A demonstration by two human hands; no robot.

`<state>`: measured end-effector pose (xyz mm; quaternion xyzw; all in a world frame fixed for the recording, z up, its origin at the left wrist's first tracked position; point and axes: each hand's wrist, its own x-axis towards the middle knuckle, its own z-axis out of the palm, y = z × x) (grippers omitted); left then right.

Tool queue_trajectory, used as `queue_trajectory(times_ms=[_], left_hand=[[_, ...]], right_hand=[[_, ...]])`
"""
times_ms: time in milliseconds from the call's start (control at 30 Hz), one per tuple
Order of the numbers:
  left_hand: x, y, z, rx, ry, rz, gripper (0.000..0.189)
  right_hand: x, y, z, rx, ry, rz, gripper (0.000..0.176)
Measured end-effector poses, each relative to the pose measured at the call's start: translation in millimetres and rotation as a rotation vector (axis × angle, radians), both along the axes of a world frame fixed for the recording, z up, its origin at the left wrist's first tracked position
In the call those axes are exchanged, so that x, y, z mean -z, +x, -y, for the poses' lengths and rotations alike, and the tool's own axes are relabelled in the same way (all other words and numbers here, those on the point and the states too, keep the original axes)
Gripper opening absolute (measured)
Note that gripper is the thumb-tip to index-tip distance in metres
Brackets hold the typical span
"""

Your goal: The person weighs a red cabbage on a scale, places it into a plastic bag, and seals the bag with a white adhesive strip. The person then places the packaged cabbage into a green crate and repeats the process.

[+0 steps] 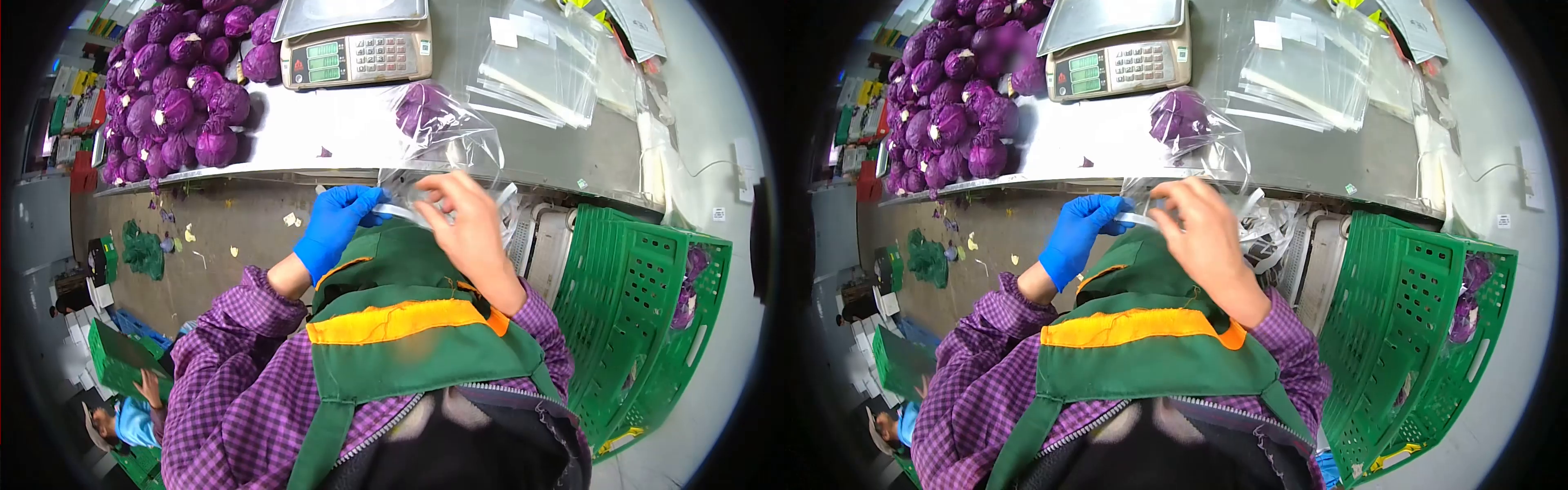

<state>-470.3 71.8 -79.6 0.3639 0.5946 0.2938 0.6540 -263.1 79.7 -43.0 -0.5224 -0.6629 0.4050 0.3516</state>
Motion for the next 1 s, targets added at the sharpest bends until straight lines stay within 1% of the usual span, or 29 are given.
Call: queue_trajectory(times_ms=[33,67,100,167,233,267,300,333,400,433,467,533,567,600,667,700,733,800,833,867,900,933,1000], left_hand=[[-3,5,2,-0.062,0.013,0.041,0.024],[-4,9,4,-0.124,0.027,0.083,0.023],[-3,12,7,-0.127,0.027,0.084,0.023],[0,17,10,-0.183,0.058,0.147,0.022],[3,18,9,-0.164,0.078,0.108,0.022],[4,19,8,-0.141,0.097,0.067,0.021],[4,19,7,-0.135,0.094,0.068,0.021],[3,18,3,-0.14,0.111,0.075,0.021],[-5,19,-5,-0.144,0.136,0.081,0.02],[-14,20,-9,-0.137,0.087,0.072,0.02],[-18,22,-9,-0.132,0.034,0.065,0.02],[-7,25,-5,-0.129,0.032,0.116,0.02],[-2,26,-4,-0.123,0.042,0.165,0.019],[0,28,-4,-0.112,0.042,0.162,0.019],[3,32,-2,-0.117,0.047,0.18,0.019],[5,35,-2,-0.11,0.044,0.177,0.019],[7,37,-1,-0.124,0.06,0.182,0.017],[7,39,0,-0.134,0.073,0.184,0.016],[6,39,0,-0.092,0.084,0.128,0.016],[4,40,0,-0.052,0.095,0.071,0.017],[1,43,1,-0.052,0.094,0.07,0.017],[-1,49,2,-0.05,0.093,0.101,0.017],[-8,56,3,-0.046,0.092,0.133,0.017]], right_hand=[[1,-7,-1,-0.004,0.0,0.001,0.021],[5,-12,-2,-0.066,0.0,0.048,0.019],[9,-16,-3,-0.128,0.0,0.095,0.017],[18,-21,-4,-0.154,-0.005,0.141,0.015],[20,-21,-7,-0.177,-0.009,0.187,0.014],[19,-21,-9,-0.232,-0.004,0.222,0.014],[17,-20,-8,-0.283,0.0,0.257,0.013],[16,-16,-8,-0.276,-0.001,0.259,0.013],[13,-2,-11,-0.442,-0.326,-0.114,0.014],[8,5,-6,-0.375,-0.365,-0.189,0.014],[1,9,-7,-0.376,-0.369,-0.188,0.014],[-10,13,-6,-0.084,-0.378,-0.171,0.014],[-6,7,-5,-0.061,-0.29,-0.141,0.011],[3,3,-4,-0.05,-0.289,-0.145,0.011],[20,-4,-2,-0.107,-0.011,0.14,0.01],[20,-6,-2,-0.123,-0.09,0.181,0.009],[20,-4,-3,-0.118,-0.094,0.178,0.009],[17,-2,-4,-0.174,-0.233,0.157,0.011],[19,2,-4,-0.172,-0.233,0.156,0.011],[20,9,-5,-0.194,-0.325,0.032,0.012],[23,15,-5,-0.216,-0.416,-0.091,0.014],[25,19,-4,-0.216,-0.418,-0.091,0.014],[30,29,3,-0.202,-0.564,-0.392,0.016]])
